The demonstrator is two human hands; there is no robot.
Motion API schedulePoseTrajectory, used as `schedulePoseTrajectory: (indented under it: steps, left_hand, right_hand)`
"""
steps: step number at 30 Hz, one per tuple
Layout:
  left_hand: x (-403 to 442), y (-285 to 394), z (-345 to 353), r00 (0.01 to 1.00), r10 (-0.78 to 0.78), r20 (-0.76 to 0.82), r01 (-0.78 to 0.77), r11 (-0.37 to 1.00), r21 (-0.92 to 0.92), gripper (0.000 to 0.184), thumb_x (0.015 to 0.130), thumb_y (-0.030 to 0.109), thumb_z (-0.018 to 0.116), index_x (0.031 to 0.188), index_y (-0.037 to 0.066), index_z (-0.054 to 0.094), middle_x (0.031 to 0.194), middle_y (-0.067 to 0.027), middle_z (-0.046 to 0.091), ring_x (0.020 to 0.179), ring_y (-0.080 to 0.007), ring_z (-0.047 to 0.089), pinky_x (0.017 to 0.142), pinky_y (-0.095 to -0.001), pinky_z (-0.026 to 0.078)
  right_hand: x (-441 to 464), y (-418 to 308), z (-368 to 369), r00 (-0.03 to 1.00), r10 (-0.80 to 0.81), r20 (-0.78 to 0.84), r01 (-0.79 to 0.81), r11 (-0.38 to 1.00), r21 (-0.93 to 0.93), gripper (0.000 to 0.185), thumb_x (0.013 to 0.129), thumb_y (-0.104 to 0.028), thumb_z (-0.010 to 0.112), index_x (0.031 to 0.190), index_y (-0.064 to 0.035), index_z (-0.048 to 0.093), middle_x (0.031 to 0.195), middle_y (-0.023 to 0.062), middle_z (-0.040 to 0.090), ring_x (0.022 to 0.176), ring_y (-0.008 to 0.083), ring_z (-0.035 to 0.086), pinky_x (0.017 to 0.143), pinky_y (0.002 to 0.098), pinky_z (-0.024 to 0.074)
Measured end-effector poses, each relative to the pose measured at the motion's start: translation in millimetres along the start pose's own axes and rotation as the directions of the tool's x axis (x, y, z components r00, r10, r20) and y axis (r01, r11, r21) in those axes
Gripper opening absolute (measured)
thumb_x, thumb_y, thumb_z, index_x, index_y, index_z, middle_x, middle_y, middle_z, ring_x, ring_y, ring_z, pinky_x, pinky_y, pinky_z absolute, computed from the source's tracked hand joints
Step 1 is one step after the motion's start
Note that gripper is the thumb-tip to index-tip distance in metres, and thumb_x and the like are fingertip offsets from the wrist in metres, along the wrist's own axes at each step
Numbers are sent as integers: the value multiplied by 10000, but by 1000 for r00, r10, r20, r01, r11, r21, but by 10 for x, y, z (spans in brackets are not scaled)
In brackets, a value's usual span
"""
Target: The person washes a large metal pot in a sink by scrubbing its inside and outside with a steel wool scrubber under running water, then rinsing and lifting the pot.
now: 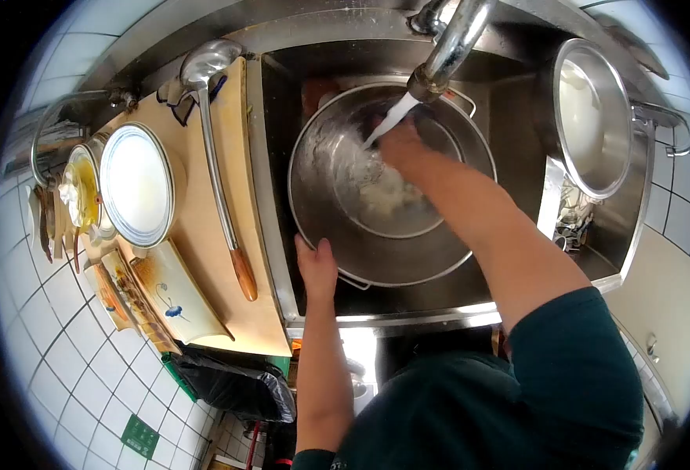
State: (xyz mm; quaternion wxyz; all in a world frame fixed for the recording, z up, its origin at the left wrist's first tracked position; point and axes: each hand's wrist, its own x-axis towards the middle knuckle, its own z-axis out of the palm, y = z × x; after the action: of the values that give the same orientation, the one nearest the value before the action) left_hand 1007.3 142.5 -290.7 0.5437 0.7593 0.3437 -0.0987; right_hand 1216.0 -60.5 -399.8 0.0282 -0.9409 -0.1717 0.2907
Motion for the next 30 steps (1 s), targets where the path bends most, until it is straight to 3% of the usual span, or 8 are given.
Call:
schedulePoseTrajectory:
  steps: [4,11,14,15,18,21,26,30]
  left_hand:
    - [36,-85,154,998,-44,-47,33,975,-220,389,901,4,545,1283,-47,487,1213,-157,616,1073,-242,584,977,-340,438]
    - [70,-7,111,998,-56,-6,55,987,-148,413,934,41,543,1332,-37,466,1249,-153,613,1080,-229,593,958,-323,452]
    - [164,-134,-12,996,-34,85,39,997,-60,446,953,57,515,1382,-30,428,1272,-157,608,1097,-234,594,977,-331,448]
    - [196,-171,-3,993,-16,116,22,999,-47,457,960,63,504,1399,-28,414,1278,-158,606,1102,-237,595,985,-334,446]
    - [125,33,30,996,31,85,-34,999,32,575,921,65,523,1450,-32,319,1334,-245,578,1223,-370,573,1038,-376,426]
    - [73,239,34,976,69,205,-109,975,193,668,868,26,551,1457,-27,240,1345,-264,554,1257,-376,547,1063,-388,408]
    - [265,-11,139,937,175,302,-198,979,46,691,820,-7,573,1420,-35,230,1325,-279,545,1256,-381,543,1065,-394,402]
    - [140,133,148,939,78,336,-119,988,103,679,821,-8,579,1406,-41,236,1249,-246,578,1215,-365,556,1080,-401,382]
  right_hand:
    - [-597,139,390,933,267,242,-178,925,-336,457,941,-261,490,1348,-78,589,1312,137,635,1204,370,585,1007,560,397]
    - [-92,-1384,2132,859,-283,425,122,922,368,373,911,-252,526,1133,-18,712,1237,211,652,1145,365,626,992,492,471]
    - [458,-1094,1226,887,161,432,-457,182,871,298,930,-266,545,906,-9,693,944,187,680,878,314,635,778,474,495]
    - [342,-921,649,933,325,152,-222,189,957,243,903,-238,583,880,-20,688,808,120,633,808,288,636,670,449,496]
    - [414,-432,-27,864,333,377,-63,-672,737,263,873,-247,643,1042,-49,672,1038,110,658,989,251,581,804,378,456]
    - [86,-475,-522,926,302,226,-68,-457,887,287,870,-239,631,1064,-28,657,1127,145,647,1016,271,584,863,389,455]
    - [-585,-1228,-692,952,-250,174,78,751,655,427,847,-254,611,1134,59,659,1123,261,655,1042,380,632,943,453,494]
    - [-355,-1000,-722,766,-532,360,106,658,746,361,859,-165,607,1113,88,655,1106,268,655,1027,349,635,917,414,511]
